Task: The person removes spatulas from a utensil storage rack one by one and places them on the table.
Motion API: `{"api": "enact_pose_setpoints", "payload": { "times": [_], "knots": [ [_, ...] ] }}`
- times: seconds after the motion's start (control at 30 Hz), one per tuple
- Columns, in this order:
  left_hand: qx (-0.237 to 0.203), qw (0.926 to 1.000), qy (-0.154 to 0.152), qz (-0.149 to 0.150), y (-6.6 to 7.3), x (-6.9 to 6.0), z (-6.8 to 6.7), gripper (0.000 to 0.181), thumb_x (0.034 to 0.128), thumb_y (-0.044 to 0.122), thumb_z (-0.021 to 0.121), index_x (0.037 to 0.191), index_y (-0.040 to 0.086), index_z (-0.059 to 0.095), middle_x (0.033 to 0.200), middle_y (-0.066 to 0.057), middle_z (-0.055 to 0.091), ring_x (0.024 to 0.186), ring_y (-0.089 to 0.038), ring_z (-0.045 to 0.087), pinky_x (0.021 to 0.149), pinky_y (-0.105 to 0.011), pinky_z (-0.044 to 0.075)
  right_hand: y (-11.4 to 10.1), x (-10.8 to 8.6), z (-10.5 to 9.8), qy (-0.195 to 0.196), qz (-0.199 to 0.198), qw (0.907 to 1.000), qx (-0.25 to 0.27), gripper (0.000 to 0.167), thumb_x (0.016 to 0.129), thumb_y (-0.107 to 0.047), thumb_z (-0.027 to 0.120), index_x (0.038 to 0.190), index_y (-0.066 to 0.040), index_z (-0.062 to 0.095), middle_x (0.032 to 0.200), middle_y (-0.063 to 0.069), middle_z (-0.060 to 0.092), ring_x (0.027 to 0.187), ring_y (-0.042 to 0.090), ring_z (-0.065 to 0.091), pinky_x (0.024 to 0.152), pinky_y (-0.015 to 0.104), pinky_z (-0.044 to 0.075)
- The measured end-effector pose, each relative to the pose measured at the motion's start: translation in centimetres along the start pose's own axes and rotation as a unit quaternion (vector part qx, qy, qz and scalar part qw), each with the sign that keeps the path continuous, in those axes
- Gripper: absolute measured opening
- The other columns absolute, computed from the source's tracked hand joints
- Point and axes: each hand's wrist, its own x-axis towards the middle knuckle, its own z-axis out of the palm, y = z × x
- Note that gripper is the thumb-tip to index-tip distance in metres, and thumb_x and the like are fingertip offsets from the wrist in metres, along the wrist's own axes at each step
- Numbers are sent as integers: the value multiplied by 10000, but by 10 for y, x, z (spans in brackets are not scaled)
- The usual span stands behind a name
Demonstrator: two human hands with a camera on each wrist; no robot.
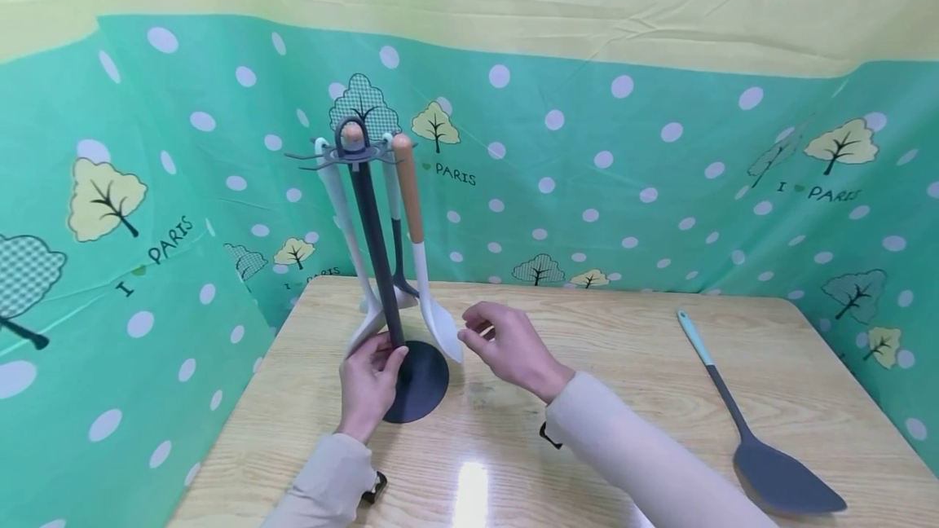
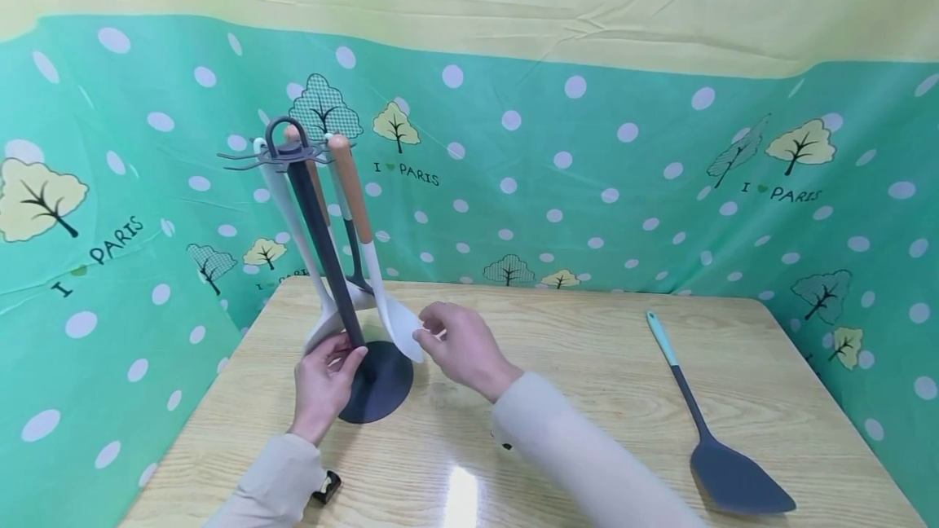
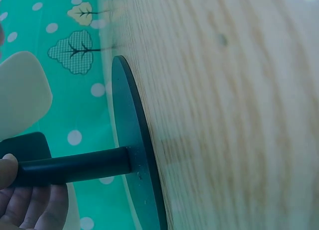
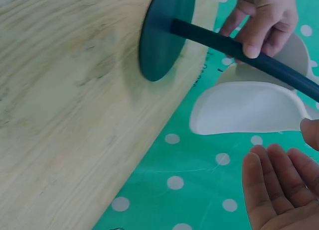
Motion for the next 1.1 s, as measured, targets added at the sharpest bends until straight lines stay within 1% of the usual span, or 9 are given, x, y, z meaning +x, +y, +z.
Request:
{"api": "enact_pose_setpoints", "payload": {
  "times": [0.1, 0.23, 0.33, 0.5, 0.63, 0.77, 0.87, 0.97, 1.1],
  "knots": [
    [-40, 10000, -1, -38, 0, 0, 0, 156, 802, -3, 749, 948, -4, 696, 853, -118, 702, 720, -237, 697, 656, -85, 499, -5, 5, 1, 2, -98, 9999, 94, 259, 925, -173, 648, 1155, -57, 634, 1048, 50, 667, 919, 129, 641, 776, 277, 548],
    [-93, 9999, 0, -43, 0, 1, 0, 159, 800, -3, 751, 949, -7, 695, 854, -126, 701, 712, -237, 697, 653, -131, 526, -11, 12, 3, 77, -324, 9993, 152, 292, 931, -168, 639, 1193, -41, 617, 1130, 106, 653, 979, 169, 639, 824, 334, 548],
    [-90, 10000, 4, -21, -1, 1, 1, 164, 796, -12, 751, 950, -5, 695, 853, -125, 702, 706, -238, 698, 650, -150, 535, -16, 19, 3, 148, -400, 9989, 201, 306, 932, -167, 638, 1211, -43, 612, 1150, 100, 647, 1003, 174, 635, 847, 332, 542],
    [-168, 9998, 4, -73, -2, 1, 0, 153, 799, -10, 750, 942, 3, 697, 849, -116, 704, 703, -231, 699, 648, -121, 521, -28, 31, 5, 218, -414, 9979, 446, 377, 946, -194, 618, 1296, -65, 563, 1243, 78, 608, 1100, 198, 604, 923, 345, 505],
    [-200, 9998, 24, 41, -2, 1, 0, 154, 790, -25, 752, 932, -6, 695, 838, -123, 705, 686, -238, 696, 643, -131, 526, -37, 39, 9, 254, -494, 9961, 685, 403, 965, -183, 585, 1355, -113, 511, 1305, 34, 574, 1176, 167, 560, 988, 362, 458],
    [-131, 9997, 70, 198, -2, 1, 1, 162, 779, -36, 757, 925, -8, 694, 824, -118, 703, 670, -228, 688, 633, -156, 535, -43, 44, 12, 261, -536, 9936, 957, 394, 975, -136, 556, 1363, -134, 487, 1259, 27, 594, 1165, 132, 558, 999, 381, 449],
    [-120, 9997, 63, 226, -3, 0, 1, 157, 781, -27, 759, 922, -6, 695, 823, -113, 703, 670, -221, 686, 633, -151, 532, -44, 45, 14, 267, -413, 9927, 1103, 384, 973, -123, 554, 1351, -121, 488, 1201, 32, 614, 1120, 124, 578, 988, 380, 459],
    [-127, 9997, 51, 219, -2, 0, 1, 148, 785, -21, 758, 918, -1, 696, 822, -109, 702, 672, -215, 683, 632, -133, 523, -46, 46, 15, 289, -261, 9921, 1194, 376, 966, -132, 568, 1335, -106, 499, 1151, 32, 626, 1072, 124, 597, 968, 353, 473],
    [-143, 9996, 46, 225, -2, 1, 0, 141, 788, -17, 757, 914, 4, 699, 820, -105, 701, 681, -211, 683, 635, -116, 515, -49, 46, 16, 343, -169, 9910, 1287, 306, 955, -134, 586, 1255, -84, 556, 1082, 45, 644, 990, 112, 614, 924, 302, 491]
  ]
}}
